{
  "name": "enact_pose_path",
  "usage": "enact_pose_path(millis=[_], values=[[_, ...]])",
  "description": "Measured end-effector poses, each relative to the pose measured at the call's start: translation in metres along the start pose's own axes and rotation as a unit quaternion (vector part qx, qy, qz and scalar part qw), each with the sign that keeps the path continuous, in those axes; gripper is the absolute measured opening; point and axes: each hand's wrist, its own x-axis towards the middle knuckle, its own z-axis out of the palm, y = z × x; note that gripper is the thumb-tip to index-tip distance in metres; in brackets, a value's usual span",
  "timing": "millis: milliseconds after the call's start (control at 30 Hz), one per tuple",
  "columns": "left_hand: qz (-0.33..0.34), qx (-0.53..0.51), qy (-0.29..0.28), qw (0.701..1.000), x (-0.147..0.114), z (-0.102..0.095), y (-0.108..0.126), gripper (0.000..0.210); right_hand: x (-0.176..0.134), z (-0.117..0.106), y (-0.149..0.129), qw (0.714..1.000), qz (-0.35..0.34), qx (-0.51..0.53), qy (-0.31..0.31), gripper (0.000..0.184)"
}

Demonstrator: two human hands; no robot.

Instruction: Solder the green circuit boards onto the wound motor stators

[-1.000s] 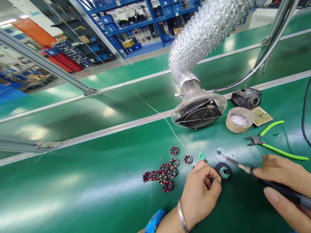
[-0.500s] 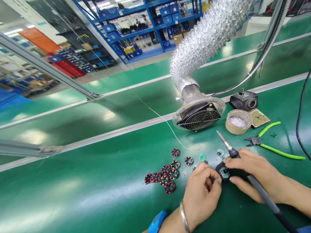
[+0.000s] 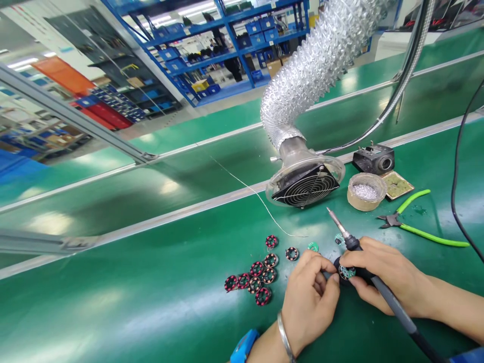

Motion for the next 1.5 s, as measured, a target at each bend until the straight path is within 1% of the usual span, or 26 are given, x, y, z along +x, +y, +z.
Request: enact_pose_path(millis=[67, 167, 233, 300, 367, 533, 600, 667, 767, 867, 967, 1100, 1167, 1233, 1333, 1433, 1500], values=[[0.012, -0.002, -0.005, 1.000, -0.001, 0.000, -0.001, 0.008, -0.002, -0.003, 0.002, 0.999, 0.027, 0.021, -0.008, 0.031], [0.039, -0.002, -0.011, 0.999, -0.003, 0.002, -0.003, 0.012, -0.008, -0.009, 0.006, 0.992, 0.100, 0.069, -0.020, 0.035], [0.061, 0.005, -0.001, 0.998, -0.003, 0.004, -0.003, 0.010, -0.011, -0.011, 0.007, 0.985, 0.141, 0.093, -0.030, 0.037], [0.068, 0.013, 0.011, 0.998, -0.001, 0.006, -0.001, 0.010, -0.012, -0.011, 0.007, 0.979, 0.164, 0.114, -0.040, 0.036], [0.046, 0.010, 0.015, 0.999, 0.002, 0.006, 0.001, 0.011, -0.013, -0.008, 0.006, 0.978, 0.165, 0.124, -0.040, 0.035], [-0.070, -0.040, -0.024, 0.996, 0.007, 0.001, 0.000, 0.010, -0.012, 0.003, 0.002, 0.991, 0.111, 0.079, -0.007, 0.035], [-0.084, -0.042, -0.023, 0.995, 0.006, -0.002, -0.004, 0.012, -0.011, 0.005, 0.002, 0.993, 0.098, 0.068, -0.010, 0.034], [-0.062, -0.032, -0.014, 0.997, 0.004, -0.005, -0.007, 0.010, -0.010, 0.006, 0.002, 0.993, 0.092, 0.064, -0.021, 0.033], [0.024, -0.008, -0.011, 1.000, 0.000, -0.007, -0.010, 0.011, -0.009, 0.006, 0.002, 0.994, 0.088, 0.062, -0.031, 0.032], [0.116, 0.028, -0.010, 0.993, -0.001, -0.007, -0.011, 0.016, -0.007, 0.005, 0.002, 0.993, 0.089, 0.062, -0.035, 0.033], [0.171, 0.073, -0.012, 0.983, -0.003, -0.004, -0.012, 0.019, -0.008, 0.005, 0.002, 0.993, 0.091, 0.070, -0.037, 0.033], [0.198, 0.162, -0.009, 0.967, -0.003, 0.003, -0.011, 0.012, -0.009, 0.003, 0.006, 0.993, 0.087, 0.069, -0.027, 0.033], [0.209, 0.185, -0.009, 0.960, 0.000, 0.005, -0.009, 0.005, -0.010, -0.001, 0.008, 0.993, 0.086, 0.069, -0.034, 0.035], [0.218, 0.178, -0.007, 0.960, 0.003, 0.006, -0.007, 0.001, -0.010, -0.005, 0.009, 0.992, 0.094, 0.069, -0.047, 0.035], [0.225, 0.122, -0.005, 0.967, 0.004, 0.004, -0.008, 0.003, -0.011, -0.006, 0.010, 0.992, 0.108, 0.056, -0.039, 0.025], [0.258, 0.080, -0.046, 0.962, -0.007, 0.000, -0.011, 0.003, -0.012, -0.002, 0.011, 0.995, 0.092, 0.038, -0.012, 0.022], [0.274, 0.096, -0.083, 0.953, -0.017, -0.001, -0.015, 0.004, -0.013, 0.001, 0.012, 0.996, 0.083, 0.032, -0.002, 0.022]])
